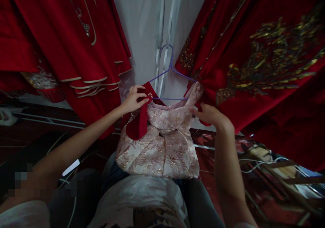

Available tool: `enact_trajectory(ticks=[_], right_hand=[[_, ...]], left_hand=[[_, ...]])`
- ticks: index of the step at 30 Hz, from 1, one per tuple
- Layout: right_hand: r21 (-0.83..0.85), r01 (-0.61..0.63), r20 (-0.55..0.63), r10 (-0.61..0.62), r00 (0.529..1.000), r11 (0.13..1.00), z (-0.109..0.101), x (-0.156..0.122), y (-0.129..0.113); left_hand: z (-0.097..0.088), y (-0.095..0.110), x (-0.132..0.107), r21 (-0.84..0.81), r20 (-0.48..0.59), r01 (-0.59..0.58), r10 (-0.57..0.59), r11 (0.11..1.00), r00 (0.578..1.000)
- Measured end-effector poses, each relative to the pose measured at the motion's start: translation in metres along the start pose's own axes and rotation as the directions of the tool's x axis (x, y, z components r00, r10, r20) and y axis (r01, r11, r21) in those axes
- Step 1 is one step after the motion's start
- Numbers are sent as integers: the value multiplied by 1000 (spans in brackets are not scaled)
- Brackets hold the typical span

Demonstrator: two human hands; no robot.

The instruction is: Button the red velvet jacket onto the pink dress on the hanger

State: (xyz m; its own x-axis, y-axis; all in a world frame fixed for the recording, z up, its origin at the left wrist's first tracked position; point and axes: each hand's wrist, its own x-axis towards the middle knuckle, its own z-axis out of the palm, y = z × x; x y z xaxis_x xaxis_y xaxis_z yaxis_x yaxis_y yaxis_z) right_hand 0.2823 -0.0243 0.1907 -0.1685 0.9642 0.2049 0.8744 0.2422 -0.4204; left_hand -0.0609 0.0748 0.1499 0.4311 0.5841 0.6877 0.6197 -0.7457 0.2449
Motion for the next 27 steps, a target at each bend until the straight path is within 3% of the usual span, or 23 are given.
enact_trajectory(ticks=[2, 3, 5, 7, 9, 13, 15, 18, 20, 22, 24, 27], right_hand=[[21, 95, 168, -97, 981, 995, -11, -15, -18], [63, 174, 167, -182, 969, 983, -17, -19, -27], [68, 290, -11, -290, 957, 955, -26, -17, -37], [-22, 308, -284, -301, 910, 951, -30, -5, -31], [-90, 223, -435, -240, 868, 971, -29, 15, -6], [-41, -180, -556, 127, 822, 983, -18, 49, 59], [-38, -257, -615, 180, 768, 966, -13, 58, 78], [-61, -323, -666, 202, 718, 945, -14, 66, 87], [-56, -357, -652, 237, 721, 933, -19, 71, 86], [-53, -303, -593, 214, 776, 952, -26, 76, 82], [-77, -159, -532, 94, 841, 984, -30, 81, 78], [-167, 27, -496, -108, 861, 986, -27, 89, 69]], left_hand=[[3, -17, 9, 32, 18, 25, -25, 999, 1000], [7, -26, 12, 37, 38, 47, -48, 998, 998], [16, -43, 18, 22, 107, 100, -102, 995, 989], [25, -57, 21, 11, 169, 150, -150, 989, 974], [31, -65, 24, 24, 185, 185, -186, 982, 965], [34, -69, 24, 32, 172, 220, -222, 975, 960], [32, -67, 22, 27, 171, 223, -224, 975, 960], [26, -65, 22, 29, 176, 195, -197, 980, 965], [23, -65, 24, 10, 173, 174, -173, 985, 970], [21, -63, 28, -58, 171, 179, -167, 982, 971], [20, -57, 34, -147, 146, 218, -197, 965, 969], [19, -37, 44, -218, -56, 308, -327, 926, 943]])
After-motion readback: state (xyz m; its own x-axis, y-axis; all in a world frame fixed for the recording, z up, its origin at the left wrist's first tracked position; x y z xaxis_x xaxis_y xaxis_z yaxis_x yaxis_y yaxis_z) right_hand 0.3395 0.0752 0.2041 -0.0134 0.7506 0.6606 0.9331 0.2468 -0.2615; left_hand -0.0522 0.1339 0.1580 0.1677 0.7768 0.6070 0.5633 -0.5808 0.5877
